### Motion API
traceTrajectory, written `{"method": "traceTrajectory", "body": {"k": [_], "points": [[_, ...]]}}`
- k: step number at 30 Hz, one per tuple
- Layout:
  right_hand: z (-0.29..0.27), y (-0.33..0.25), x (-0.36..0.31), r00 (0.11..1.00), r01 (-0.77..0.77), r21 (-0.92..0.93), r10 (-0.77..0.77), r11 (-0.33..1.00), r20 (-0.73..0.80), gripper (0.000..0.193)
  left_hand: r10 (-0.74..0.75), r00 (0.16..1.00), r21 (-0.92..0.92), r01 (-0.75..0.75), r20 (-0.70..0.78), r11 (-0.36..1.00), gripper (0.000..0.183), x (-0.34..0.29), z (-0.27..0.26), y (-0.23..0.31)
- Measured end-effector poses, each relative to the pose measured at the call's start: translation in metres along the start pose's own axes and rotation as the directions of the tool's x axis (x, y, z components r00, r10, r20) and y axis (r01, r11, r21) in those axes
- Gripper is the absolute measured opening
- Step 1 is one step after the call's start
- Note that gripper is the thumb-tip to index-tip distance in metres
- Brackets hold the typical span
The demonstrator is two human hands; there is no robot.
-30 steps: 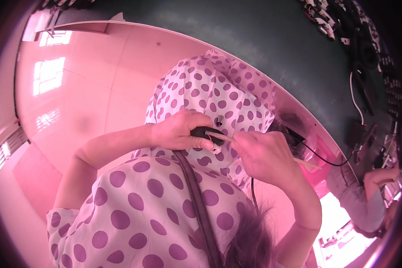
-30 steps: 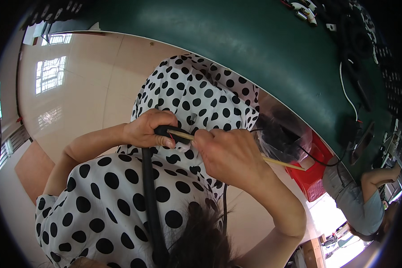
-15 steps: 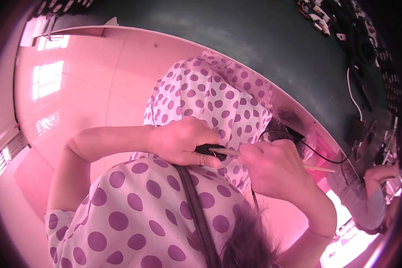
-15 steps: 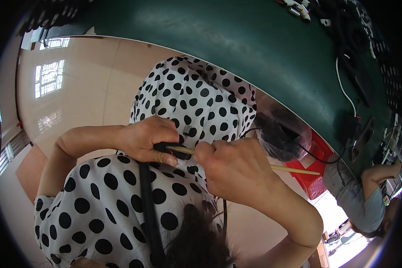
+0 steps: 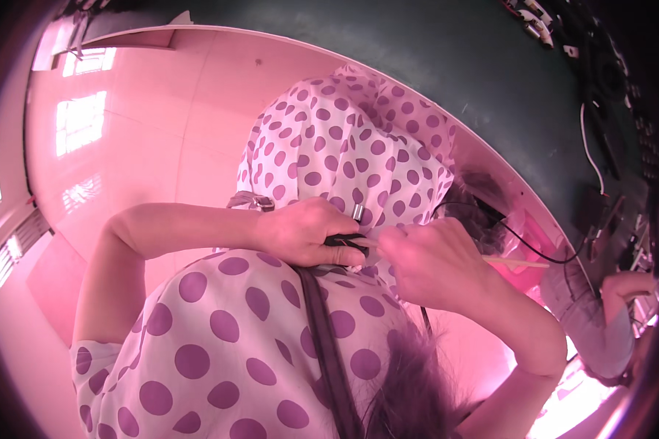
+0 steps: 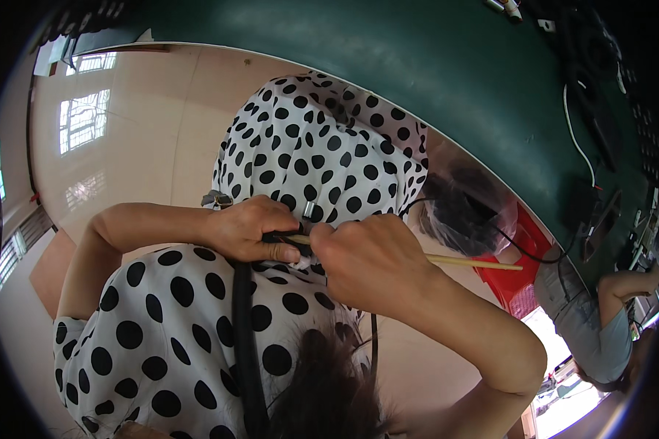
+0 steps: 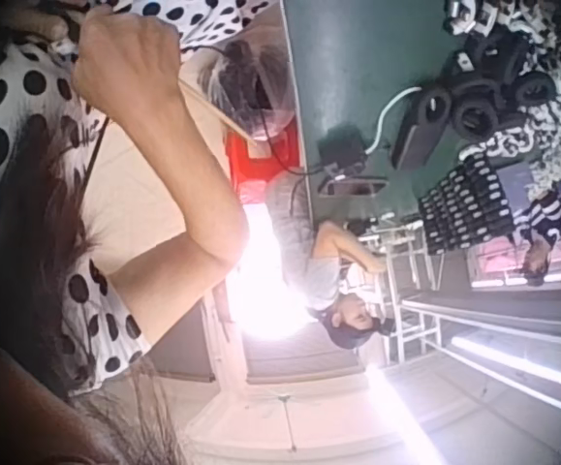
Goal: Assembling small plastic and rubber components for electronic headsets at a factory workbench.
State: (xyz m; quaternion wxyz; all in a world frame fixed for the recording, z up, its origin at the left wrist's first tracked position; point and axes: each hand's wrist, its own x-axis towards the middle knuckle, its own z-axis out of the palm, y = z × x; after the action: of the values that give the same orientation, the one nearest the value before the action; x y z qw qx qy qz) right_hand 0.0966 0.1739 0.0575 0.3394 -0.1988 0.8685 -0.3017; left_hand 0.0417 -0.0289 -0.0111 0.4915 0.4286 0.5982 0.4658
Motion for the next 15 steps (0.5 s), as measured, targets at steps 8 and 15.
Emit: {"method": "traceTrajectory", "body": {"k": [8, 15], "points": [[-0.006, 0.012, 0.016, 0.994, -0.101, 0.110, 0.105, 0.989, -0.025, 0.012, -0.240, 0.970, -0.271, 0.241, 0.039, 0.932, 0.041, 0.001, -0.026, 0.009], [-0.001, 0.015, 0.008, 0.987, -0.079, 0.247, 0.111, 0.966, -0.119, 0.016, -0.224, 0.966, -0.440, 0.149, -0.124, 0.886, 0.048, -0.027, -0.014, 0.001]]}}
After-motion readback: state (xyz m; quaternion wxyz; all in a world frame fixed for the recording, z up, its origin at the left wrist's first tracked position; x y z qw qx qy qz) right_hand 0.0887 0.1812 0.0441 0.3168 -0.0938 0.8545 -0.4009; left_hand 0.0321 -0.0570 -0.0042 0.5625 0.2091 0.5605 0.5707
